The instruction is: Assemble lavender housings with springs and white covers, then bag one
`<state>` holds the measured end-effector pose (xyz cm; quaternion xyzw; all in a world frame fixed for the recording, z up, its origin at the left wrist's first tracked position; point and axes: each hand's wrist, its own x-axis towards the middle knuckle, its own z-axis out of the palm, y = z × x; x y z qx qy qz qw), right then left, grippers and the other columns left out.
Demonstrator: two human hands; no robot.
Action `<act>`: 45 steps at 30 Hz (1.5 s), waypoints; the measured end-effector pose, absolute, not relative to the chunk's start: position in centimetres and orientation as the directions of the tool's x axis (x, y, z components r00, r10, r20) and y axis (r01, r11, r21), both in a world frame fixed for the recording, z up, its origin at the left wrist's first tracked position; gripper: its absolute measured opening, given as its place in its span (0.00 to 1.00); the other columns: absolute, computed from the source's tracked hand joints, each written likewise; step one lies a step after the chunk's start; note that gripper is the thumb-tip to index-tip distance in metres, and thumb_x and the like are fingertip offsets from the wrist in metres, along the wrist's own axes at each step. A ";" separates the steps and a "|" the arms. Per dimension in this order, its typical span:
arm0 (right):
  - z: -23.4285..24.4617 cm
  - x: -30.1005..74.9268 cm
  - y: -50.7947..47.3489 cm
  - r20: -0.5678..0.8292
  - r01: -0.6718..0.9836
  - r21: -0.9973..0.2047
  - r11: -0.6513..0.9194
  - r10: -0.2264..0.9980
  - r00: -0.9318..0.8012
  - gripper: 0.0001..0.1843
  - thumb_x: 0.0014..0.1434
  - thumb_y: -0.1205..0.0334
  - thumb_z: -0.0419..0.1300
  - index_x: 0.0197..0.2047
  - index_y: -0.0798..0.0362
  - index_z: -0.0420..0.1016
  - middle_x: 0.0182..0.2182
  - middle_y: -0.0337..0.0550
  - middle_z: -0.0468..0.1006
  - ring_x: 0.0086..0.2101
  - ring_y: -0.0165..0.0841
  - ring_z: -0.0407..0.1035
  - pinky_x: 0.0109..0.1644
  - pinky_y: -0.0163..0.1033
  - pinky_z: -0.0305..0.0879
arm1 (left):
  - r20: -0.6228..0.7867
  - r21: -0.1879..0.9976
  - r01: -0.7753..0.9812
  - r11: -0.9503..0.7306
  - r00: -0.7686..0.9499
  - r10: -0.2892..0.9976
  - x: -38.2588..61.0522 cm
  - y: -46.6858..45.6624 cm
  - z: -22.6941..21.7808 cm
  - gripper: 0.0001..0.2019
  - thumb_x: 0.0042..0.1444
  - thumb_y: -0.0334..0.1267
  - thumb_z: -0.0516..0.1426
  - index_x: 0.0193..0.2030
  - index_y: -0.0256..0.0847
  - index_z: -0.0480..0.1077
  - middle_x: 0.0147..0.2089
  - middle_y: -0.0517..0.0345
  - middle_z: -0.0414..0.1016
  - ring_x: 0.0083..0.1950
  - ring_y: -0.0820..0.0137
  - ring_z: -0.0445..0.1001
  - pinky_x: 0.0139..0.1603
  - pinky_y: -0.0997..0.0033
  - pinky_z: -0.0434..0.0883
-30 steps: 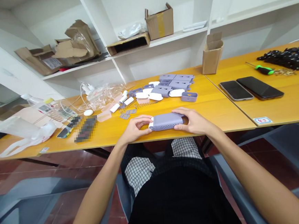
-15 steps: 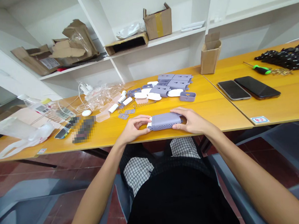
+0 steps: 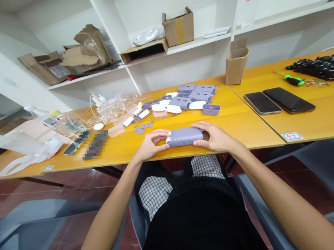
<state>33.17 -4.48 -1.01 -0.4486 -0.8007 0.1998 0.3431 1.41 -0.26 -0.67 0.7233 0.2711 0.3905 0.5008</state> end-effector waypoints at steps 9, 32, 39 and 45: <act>-1.1 33.1 -4.6 0.384 0.597 -0.623 0.507 0.862 -0.331 0.37 0.61 0.40 0.70 0.69 0.45 0.74 0.66 0.52 0.76 0.64 0.56 0.71 0.70 0.68 0.65 | 0.263 0.947 -0.003 -0.320 0.579 0.772 1.2 0.1 -0.5 0.18 0.50 0.36 0.74 0.48 0.37 0.81 0.59 0.45 0.77 0.59 0.60 0.79 0.69 0.46 0.73; -1.1 33.2 -4.7 0.394 0.622 -0.601 0.501 0.863 -0.315 0.38 0.61 0.39 0.69 0.70 0.44 0.73 0.65 0.52 0.77 0.64 0.57 0.70 0.70 0.70 0.64 | 0.284 0.931 0.007 -0.364 0.612 0.738 1.0 0.2 -0.5 0.18 0.54 0.37 0.73 0.52 0.39 0.82 0.65 0.41 0.74 0.58 0.61 0.79 0.66 0.45 0.75; -1.1 33.2 -4.7 0.387 0.615 -0.613 0.496 0.867 -0.314 0.38 0.61 0.39 0.70 0.69 0.44 0.74 0.65 0.52 0.77 0.64 0.57 0.71 0.70 0.68 0.65 | 0.283 0.930 0.010 -0.366 0.616 0.736 1.0 0.2 -0.4 0.18 0.54 0.37 0.73 0.51 0.40 0.82 0.63 0.43 0.73 0.58 0.60 0.79 0.66 0.45 0.75; -1.1 33.1 -4.6 0.387 0.604 -0.618 0.504 0.863 -0.324 0.38 0.61 0.39 0.69 0.69 0.47 0.73 0.66 0.54 0.76 0.65 0.56 0.70 0.71 0.68 0.63 | 0.307 0.916 0.025 -0.399 0.597 0.742 1.2 -0.1 -0.1 0.16 0.55 0.38 0.72 0.51 0.40 0.82 0.57 0.47 0.72 0.56 0.62 0.79 0.65 0.48 0.76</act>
